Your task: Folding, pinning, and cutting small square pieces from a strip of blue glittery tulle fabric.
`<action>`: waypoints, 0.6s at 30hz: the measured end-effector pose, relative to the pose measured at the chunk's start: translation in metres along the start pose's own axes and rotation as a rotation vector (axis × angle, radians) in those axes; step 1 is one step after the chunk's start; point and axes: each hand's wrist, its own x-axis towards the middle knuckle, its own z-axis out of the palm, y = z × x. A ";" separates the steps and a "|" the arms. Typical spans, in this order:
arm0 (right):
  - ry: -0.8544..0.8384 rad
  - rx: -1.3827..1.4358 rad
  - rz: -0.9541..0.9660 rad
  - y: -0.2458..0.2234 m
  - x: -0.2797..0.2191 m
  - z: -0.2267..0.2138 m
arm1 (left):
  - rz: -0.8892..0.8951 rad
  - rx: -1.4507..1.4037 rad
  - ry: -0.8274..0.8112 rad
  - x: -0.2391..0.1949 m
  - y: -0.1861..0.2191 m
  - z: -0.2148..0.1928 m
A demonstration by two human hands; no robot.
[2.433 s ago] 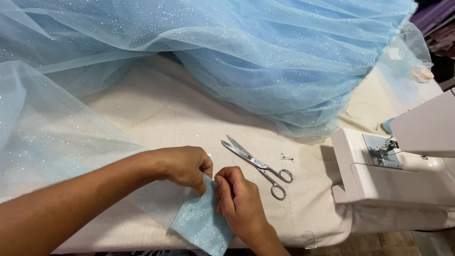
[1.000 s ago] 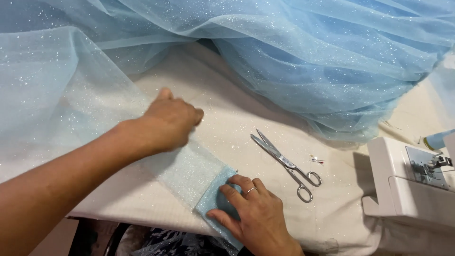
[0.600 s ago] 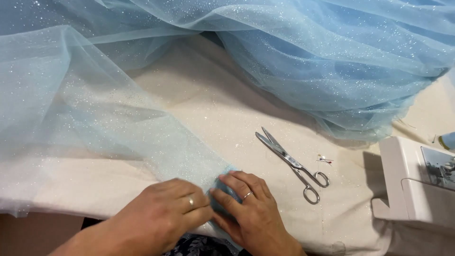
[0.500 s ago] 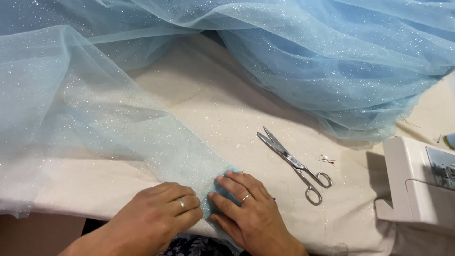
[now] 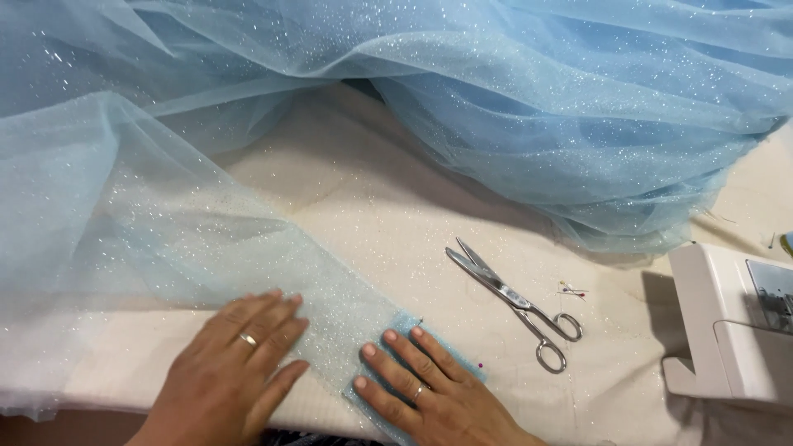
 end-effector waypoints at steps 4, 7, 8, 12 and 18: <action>-0.011 0.078 -0.079 0.013 -0.002 -0.008 | -0.152 0.124 -0.072 -0.006 -0.037 0.008; -0.031 -0.023 -0.155 0.020 -0.004 -0.012 | -0.305 0.090 -0.259 -0.003 -0.057 -0.008; -0.015 -0.046 -0.168 0.022 -0.004 -0.012 | -0.358 0.035 -0.260 0.000 -0.061 -0.015; -0.020 -0.087 -0.185 0.023 -0.005 -0.009 | -0.531 -0.135 -0.281 0.016 -0.083 -0.037; 0.022 -0.079 -0.257 0.029 -0.014 -0.002 | -0.578 -0.246 -0.181 0.033 -0.102 -0.055</action>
